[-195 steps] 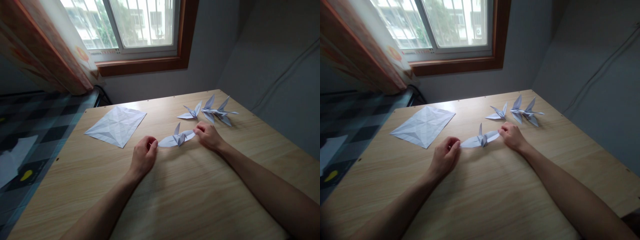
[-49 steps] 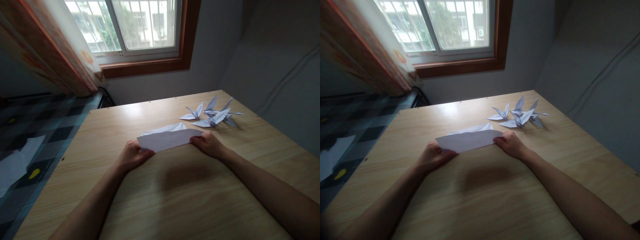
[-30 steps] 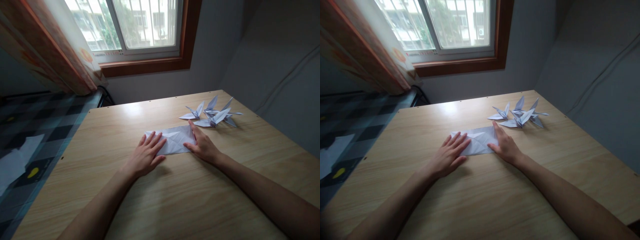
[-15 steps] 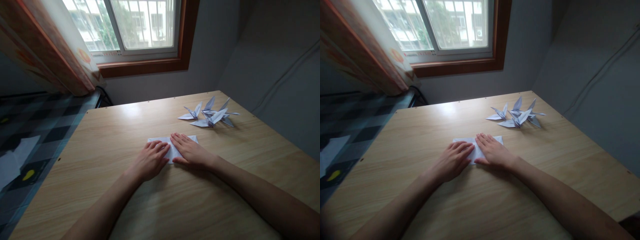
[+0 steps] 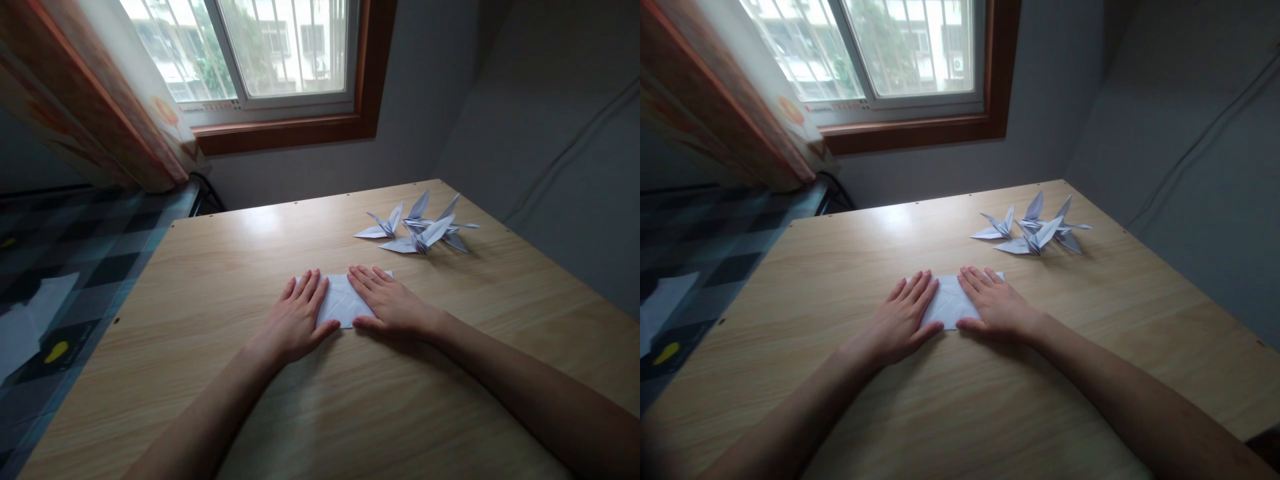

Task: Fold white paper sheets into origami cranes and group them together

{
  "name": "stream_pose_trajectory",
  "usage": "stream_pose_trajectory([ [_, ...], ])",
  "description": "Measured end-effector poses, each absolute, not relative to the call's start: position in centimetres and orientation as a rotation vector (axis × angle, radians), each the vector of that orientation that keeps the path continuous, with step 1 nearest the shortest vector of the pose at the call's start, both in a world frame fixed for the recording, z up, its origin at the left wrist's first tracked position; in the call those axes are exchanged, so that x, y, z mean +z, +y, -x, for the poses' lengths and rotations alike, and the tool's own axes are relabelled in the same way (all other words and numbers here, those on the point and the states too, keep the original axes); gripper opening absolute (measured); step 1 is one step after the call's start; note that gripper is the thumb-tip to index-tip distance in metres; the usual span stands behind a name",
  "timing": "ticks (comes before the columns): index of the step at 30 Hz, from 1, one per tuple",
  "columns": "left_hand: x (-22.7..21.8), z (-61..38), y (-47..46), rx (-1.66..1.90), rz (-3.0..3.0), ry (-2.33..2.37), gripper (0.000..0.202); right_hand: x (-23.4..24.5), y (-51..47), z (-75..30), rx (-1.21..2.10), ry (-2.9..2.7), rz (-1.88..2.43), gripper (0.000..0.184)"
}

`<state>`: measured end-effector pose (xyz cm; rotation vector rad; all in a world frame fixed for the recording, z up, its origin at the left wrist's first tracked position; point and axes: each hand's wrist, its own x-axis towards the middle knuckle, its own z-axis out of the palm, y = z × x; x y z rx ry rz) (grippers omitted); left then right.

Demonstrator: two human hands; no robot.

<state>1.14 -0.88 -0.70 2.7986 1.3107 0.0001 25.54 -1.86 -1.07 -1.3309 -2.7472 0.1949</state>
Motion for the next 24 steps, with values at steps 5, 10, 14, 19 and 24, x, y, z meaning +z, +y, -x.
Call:
stream_pose_trajectory([
  [5,-0.7,-0.9,-0.8,0.015,-2.784,1.345,0.085,-1.7,-1.6,-26.6,0.192,-2.714,1.363,0.088],
  [10,-0.9,-0.6,-0.8,-0.003,-2.771,1.384,0.09,-2.2,-1.3,-27.7,0.212,-2.718,1.367,0.091],
  [14,-0.8,-0.4,-0.7,0.004,-2.767,1.395,0.091,-2.4,-1.1,-28.7,0.223,-2.704,1.386,0.085],
  [19,-0.4,-0.4,-0.7,-0.085,-2.744,1.405,0.093,-2.6,-0.9,-29.4,0.242,-2.715,1.441,0.079],
  [24,-0.1,-0.1,-0.7,-0.125,-2.745,1.414,0.093,-2.1,-0.5,-29.9,0.271,-2.696,1.374,0.078],
])
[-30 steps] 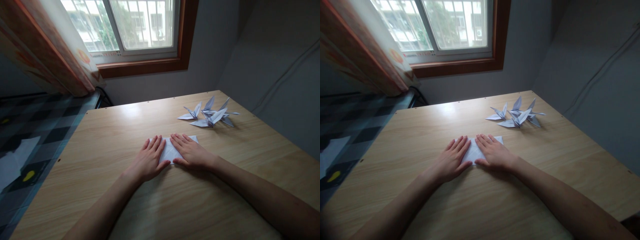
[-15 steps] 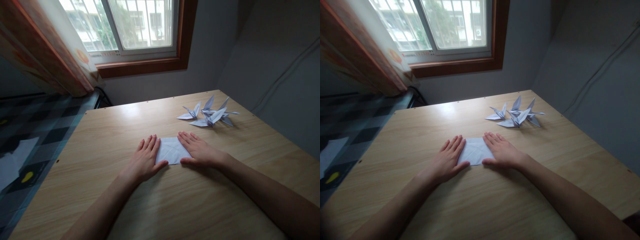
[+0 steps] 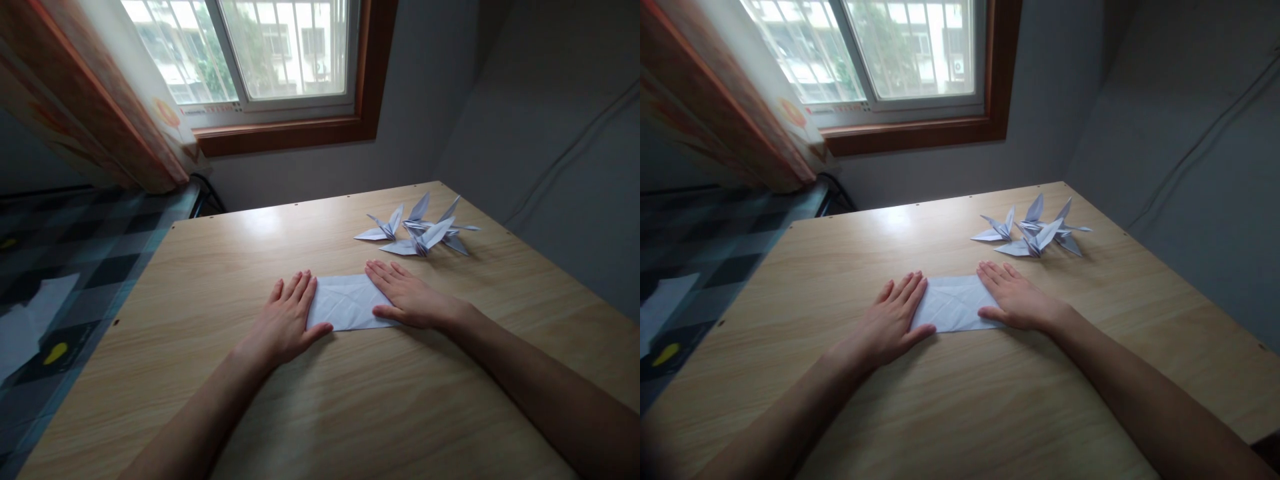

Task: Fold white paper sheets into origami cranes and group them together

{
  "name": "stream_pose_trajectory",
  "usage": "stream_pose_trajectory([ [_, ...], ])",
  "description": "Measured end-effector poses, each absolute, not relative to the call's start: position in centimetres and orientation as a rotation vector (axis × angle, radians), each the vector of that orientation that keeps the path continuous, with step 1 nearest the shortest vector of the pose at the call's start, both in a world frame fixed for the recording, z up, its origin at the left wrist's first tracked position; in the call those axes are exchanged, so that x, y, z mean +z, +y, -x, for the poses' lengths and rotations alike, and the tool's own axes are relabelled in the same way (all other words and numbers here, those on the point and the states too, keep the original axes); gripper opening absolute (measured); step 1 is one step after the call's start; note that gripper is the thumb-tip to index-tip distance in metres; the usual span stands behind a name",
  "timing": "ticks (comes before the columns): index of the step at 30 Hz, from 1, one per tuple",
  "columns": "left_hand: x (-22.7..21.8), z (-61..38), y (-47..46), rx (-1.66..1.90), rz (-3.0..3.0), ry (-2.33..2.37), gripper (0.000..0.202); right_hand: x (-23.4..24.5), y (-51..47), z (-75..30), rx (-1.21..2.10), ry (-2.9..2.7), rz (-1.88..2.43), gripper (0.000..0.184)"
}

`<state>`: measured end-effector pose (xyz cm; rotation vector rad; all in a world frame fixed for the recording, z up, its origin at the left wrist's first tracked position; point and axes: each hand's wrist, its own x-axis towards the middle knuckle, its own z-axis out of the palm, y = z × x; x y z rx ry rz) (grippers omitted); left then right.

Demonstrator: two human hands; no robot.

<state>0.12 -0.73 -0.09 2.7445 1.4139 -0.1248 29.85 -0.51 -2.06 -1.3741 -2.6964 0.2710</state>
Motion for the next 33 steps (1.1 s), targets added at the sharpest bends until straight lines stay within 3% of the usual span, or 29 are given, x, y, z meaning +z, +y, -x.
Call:
stream_pose_trajectory([
  [5,0.0,0.8,-0.2,-0.074,-2.751,1.421,0.09,-0.8,-0.3,-29.7,0.262,-2.726,1.216,0.099],
  [8,0.0,1.4,0.2,-0.086,-2.769,1.412,0.09,-0.3,-0.6,-29.4,0.272,-2.762,1.124,0.101],
  [11,-0.4,1.9,0.5,-0.086,-2.8,1.417,0.089,0.2,-1.0,-29.0,0.251,-2.771,1.088,0.091],
  [20,-0.7,2.5,1.0,0.11,-2.916,1.465,0.077,1.6,-2.6,-27.2,-0.003,-2.868,1.005,0.03],
  [25,0.1,1.4,0.2,0.451,-3.084,1.065,0.063,1.2,-3.1,-26.2,-0.071,-2.898,0.905,0.02],
  [33,-0.2,-0.7,-1.1,0.431,-3.075,0.685,0.036,1.2,-3.5,-25.7,-0.139,-2.899,0.85,0.014],
])
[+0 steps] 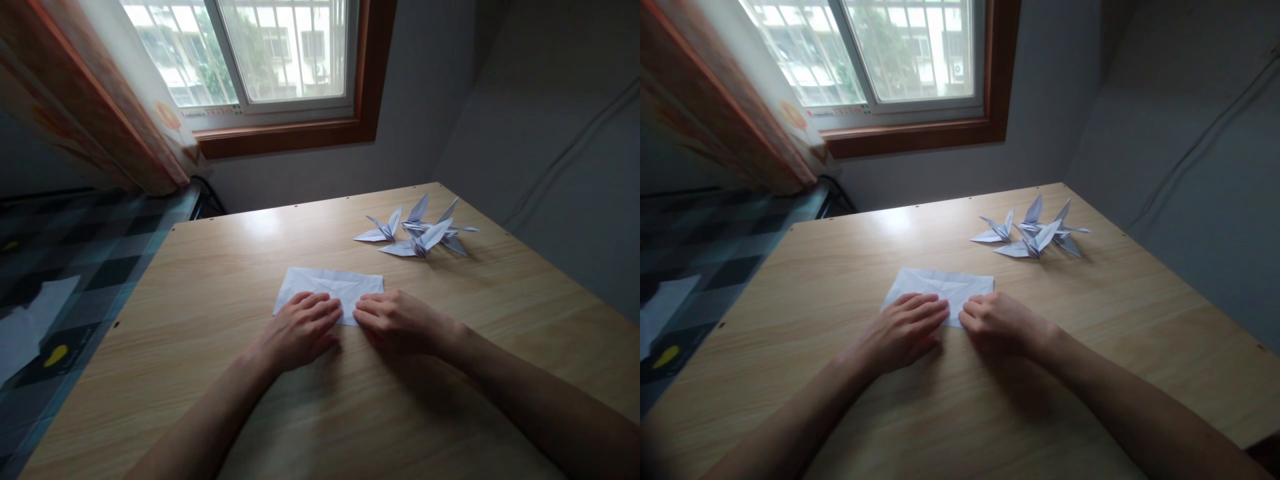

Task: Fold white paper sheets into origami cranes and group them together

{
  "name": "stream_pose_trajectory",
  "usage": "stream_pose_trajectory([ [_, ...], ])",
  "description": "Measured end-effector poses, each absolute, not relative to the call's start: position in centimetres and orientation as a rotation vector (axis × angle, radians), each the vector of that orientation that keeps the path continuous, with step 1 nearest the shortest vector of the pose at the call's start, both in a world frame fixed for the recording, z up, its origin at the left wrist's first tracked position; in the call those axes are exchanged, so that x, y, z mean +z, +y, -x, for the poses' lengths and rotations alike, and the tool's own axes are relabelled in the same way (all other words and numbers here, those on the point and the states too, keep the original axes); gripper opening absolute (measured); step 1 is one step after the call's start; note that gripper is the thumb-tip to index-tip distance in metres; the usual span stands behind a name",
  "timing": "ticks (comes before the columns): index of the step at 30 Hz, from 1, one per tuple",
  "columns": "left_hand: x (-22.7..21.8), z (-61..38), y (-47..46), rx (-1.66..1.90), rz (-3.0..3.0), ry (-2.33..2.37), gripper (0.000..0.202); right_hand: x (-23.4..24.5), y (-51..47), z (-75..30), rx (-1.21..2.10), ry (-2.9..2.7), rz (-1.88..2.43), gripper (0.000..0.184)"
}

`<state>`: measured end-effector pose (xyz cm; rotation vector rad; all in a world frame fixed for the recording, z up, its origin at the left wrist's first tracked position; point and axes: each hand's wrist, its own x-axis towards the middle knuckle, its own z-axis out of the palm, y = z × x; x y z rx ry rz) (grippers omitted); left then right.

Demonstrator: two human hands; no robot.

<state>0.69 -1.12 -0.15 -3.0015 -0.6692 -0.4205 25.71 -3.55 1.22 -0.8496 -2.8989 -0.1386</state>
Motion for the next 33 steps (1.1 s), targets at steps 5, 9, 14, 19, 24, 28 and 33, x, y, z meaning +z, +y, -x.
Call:
stream_pose_trajectory([
  [5,0.0,-0.7,-1.1,-0.49,2.972,-0.668,0.032,1.4,-3.7,-25.8,-0.188,-2.862,0.842,0.011],
  [9,0.0,-0.8,-1.1,-0.524,2.965,-0.68,0.029,1.3,-3.7,-25.7,-0.244,-2.835,0.782,0.018],
  [14,0.0,-0.8,-1.0,-0.566,2.955,-0.689,0.028,1.3,-3.6,-25.7,-0.309,-2.781,0.688,0.022],
  [19,-0.1,-0.8,-1.0,-0.617,2.93,-0.677,0.025,1.3,-3.5,-25.7,-0.444,-2.673,0.612,0.022],
  [24,-0.3,-0.8,-0.9,-0.655,2.875,-0.661,0.021,1.2,-3.2,-25.7,-0.52,-2.599,0.556,0.018],
  [28,-0.5,-0.9,-0.8,-0.652,2.833,-0.622,0.018,0.7,-3.0,-25.8,-0.398,-2.608,0.614,0.018],
  [33,-0.3,-1.0,-0.9,-0.594,2.814,-0.554,0.021,0.2,-2.8,-25.7,-0.277,-2.655,0.641,0.012],
])
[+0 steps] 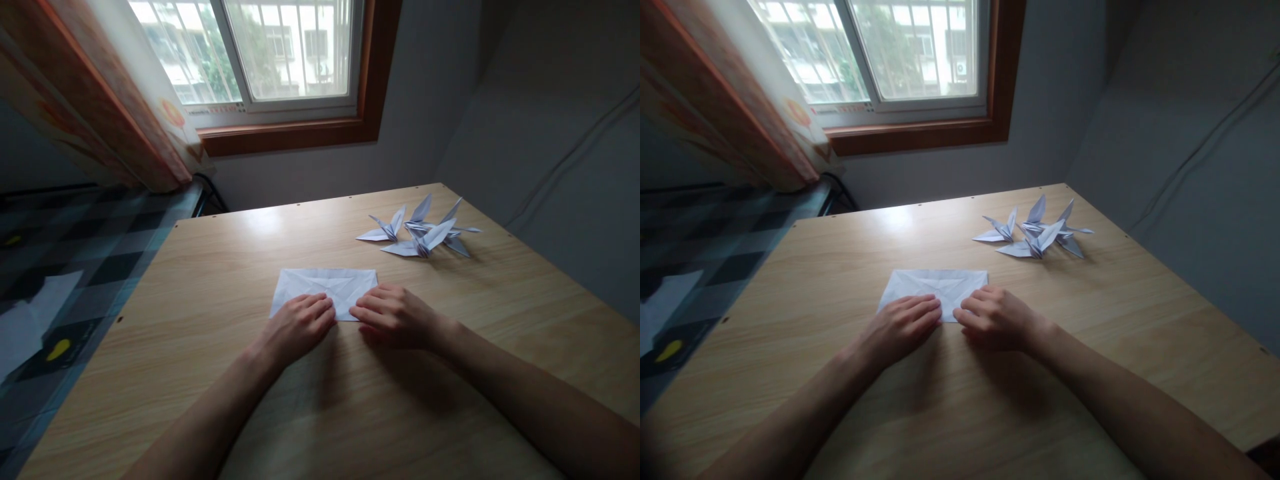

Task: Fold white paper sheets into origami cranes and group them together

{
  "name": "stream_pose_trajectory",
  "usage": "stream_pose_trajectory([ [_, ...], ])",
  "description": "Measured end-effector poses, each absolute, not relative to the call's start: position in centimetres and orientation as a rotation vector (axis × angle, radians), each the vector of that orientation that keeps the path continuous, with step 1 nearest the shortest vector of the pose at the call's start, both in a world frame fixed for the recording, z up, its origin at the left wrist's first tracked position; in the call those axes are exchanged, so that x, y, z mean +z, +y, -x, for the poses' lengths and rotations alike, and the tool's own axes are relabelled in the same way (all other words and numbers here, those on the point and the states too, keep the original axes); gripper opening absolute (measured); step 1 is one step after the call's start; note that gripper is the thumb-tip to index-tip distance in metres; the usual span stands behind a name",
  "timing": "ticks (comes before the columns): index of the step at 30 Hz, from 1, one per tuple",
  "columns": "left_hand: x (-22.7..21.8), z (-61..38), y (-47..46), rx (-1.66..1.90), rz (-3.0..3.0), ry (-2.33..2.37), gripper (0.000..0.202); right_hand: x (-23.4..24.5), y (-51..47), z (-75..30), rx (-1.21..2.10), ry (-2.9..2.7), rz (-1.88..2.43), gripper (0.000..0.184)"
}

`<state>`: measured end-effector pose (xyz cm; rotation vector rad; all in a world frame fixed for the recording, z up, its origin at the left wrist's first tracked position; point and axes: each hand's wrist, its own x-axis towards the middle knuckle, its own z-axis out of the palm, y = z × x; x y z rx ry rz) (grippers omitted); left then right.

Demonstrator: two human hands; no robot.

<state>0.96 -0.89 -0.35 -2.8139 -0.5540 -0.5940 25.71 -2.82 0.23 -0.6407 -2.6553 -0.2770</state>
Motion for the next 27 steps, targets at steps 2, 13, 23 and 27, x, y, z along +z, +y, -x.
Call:
stream_pose_trajectory([
  [2,-0.2,-1.0,-0.9,-0.576,2.812,-0.548,0.02,0.1,-2.8,-25.7,-0.269,-2.687,0.668,0.011],
  [13,-0.2,-1.2,-1.2,-0.639,2.832,-0.617,0.022,0.7,-3.0,-25.9,-0.356,-2.737,0.679,0.023],
  [23,0.1,-0.8,-1.1,-0.603,2.814,-0.625,0.024,0.4,-3.4,-25.2,-0.161,-2.535,0.501,0.019],
  [27,0.1,-0.4,-0.9,-0.633,2.803,-0.611,0.02,-0.7,-2.4,-26.1,-0.086,-2.568,0.593,0.027],
])
